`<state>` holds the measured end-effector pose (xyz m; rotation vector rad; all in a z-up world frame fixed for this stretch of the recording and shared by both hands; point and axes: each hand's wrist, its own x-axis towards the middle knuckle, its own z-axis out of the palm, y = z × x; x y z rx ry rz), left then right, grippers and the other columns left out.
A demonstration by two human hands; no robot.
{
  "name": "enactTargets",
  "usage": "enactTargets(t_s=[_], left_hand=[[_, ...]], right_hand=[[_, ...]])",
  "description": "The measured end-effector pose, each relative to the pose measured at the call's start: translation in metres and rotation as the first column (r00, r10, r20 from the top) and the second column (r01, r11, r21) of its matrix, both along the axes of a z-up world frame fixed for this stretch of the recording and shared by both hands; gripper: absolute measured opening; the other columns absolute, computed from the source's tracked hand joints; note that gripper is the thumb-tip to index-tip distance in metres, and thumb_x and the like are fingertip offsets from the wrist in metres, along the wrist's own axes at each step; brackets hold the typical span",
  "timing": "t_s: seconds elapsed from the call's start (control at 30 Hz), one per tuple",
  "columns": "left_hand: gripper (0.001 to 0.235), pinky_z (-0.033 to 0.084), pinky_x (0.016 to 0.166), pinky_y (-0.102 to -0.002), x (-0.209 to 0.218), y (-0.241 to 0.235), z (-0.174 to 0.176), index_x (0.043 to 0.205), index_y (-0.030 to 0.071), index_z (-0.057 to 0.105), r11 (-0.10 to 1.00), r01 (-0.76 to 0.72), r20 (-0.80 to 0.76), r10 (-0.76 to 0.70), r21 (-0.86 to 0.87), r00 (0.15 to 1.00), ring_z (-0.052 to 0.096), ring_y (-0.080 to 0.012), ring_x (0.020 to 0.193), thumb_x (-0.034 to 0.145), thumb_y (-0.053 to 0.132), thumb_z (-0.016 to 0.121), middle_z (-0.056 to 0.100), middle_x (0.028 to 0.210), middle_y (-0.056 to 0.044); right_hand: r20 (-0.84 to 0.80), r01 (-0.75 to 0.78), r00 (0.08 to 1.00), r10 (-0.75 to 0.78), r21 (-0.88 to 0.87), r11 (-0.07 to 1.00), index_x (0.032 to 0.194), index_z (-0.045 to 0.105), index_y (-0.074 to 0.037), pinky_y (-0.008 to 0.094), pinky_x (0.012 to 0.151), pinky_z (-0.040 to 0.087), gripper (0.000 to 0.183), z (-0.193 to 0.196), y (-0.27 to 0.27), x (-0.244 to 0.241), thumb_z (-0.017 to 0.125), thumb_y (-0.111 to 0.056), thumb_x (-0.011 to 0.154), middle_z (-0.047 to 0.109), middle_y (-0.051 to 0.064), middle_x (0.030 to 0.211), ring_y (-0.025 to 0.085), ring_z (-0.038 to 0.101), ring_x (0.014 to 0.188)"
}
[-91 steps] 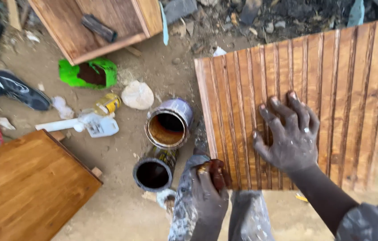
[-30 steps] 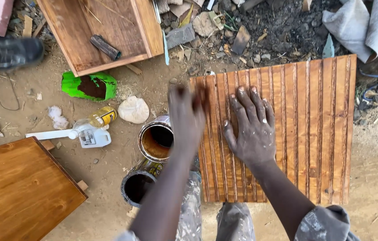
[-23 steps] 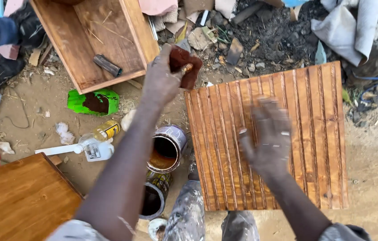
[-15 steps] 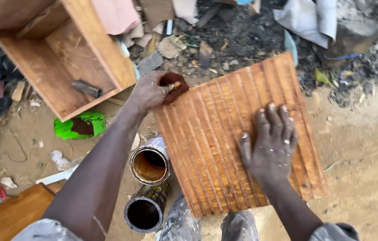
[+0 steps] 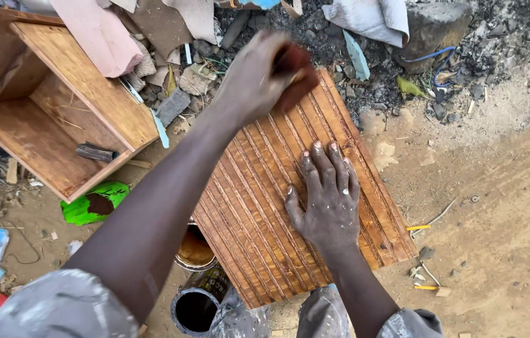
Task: The person applies a dark stain to a wooden board using a cloth, then sands the surface with a sanding block. The person works on the board while sitting on the ground in an outdoor area.
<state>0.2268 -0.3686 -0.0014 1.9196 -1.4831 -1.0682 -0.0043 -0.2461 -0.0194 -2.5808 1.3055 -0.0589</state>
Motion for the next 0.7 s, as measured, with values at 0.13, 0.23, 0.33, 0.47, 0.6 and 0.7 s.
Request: enactTargets(t_s=[0.13,0.23,0.33,0.47,0.6,0.7], left_hand=[[0.038,0.052,0.104,-0.056,-0.001,0.045,0.007,0.122,0.009,0.052,0.973,-0.167,0.132,0.147,0.159,0.98,0.064,-0.0313,0.113,0.091,0.014,0.075,0.053,0.127,-0.015],[0.055,0.061,0.095,-0.054,-0.028,0.057,0.005,0.131,0.004,0.041,0.924,-0.353,0.154,0.332,0.144,0.931,0.068,-0.0359,0.113,0.09,0.01,0.078,0.052,0.13,-0.022],[0.08,0.067,0.088,-0.049,-0.07,0.072,0.015,0.146,0.001,0.033,0.897,-0.407,0.208,0.371,0.17,0.905,0.07,-0.0378,0.109,0.083,0.004,0.083,0.049,0.136,-0.03],[0.065,0.061,0.095,-0.056,-0.079,0.083,-0.003,0.137,-0.003,0.049,0.888,-0.46,0.168,0.456,-0.013,0.874,0.068,-0.0436,0.113,0.083,0.003,0.085,0.05,0.14,-0.032],[0.049,0.067,0.087,-0.039,-0.041,0.033,-0.017,0.13,-0.001,0.055,0.764,-0.641,0.218,0.614,0.076,0.758,0.071,-0.0309,0.1,0.086,0.002,0.077,0.063,0.123,-0.021],[0.057,0.066,0.095,-0.036,-0.009,0.019,-0.012,0.137,0.009,0.052,0.665,-0.724,0.005,0.736,0.184,0.677,0.077,-0.0197,0.106,0.085,-0.007,0.071,0.075,0.113,-0.007]], right_hand=[[0.059,0.033,0.998,-0.033,-0.003,0.999,0.152,0.042,-0.006,0.049,0.12,0.034,0.07,-0.002,0.001,-0.001,0.05,-0.047,0.097,0.035,0.012,0.164,0.029,0.035,0.151],[0.049,0.046,0.998,-0.046,-0.008,0.999,0.154,0.035,-0.001,0.049,0.12,0.037,0.076,-0.005,0.006,-0.003,0.051,-0.05,0.097,0.035,0.015,0.163,0.03,0.038,0.148],[0.035,0.068,0.997,-0.069,0.03,0.997,0.157,0.028,-0.002,0.051,0.121,0.037,0.079,0.0,0.009,-0.003,0.045,-0.053,0.099,0.033,0.015,0.164,0.03,0.036,0.15],[0.016,0.077,0.997,-0.077,0.0,0.997,0.159,0.026,-0.002,0.05,0.12,0.038,0.081,-0.004,0.009,-0.003,0.047,-0.049,0.096,0.033,0.015,0.165,0.029,0.036,0.151],[0.093,0.098,0.991,-0.099,0.017,0.995,0.157,0.032,-0.004,0.052,0.118,0.04,0.076,0.004,0.007,-0.002,0.051,-0.048,0.098,0.037,0.013,0.163,0.03,0.04,0.149],[-0.003,0.071,0.997,-0.071,0.04,0.997,0.158,0.025,-0.006,0.053,0.12,0.037,0.083,-0.004,0.002,-0.001,0.051,-0.054,0.096,0.03,0.012,0.164,0.028,0.034,0.15]])
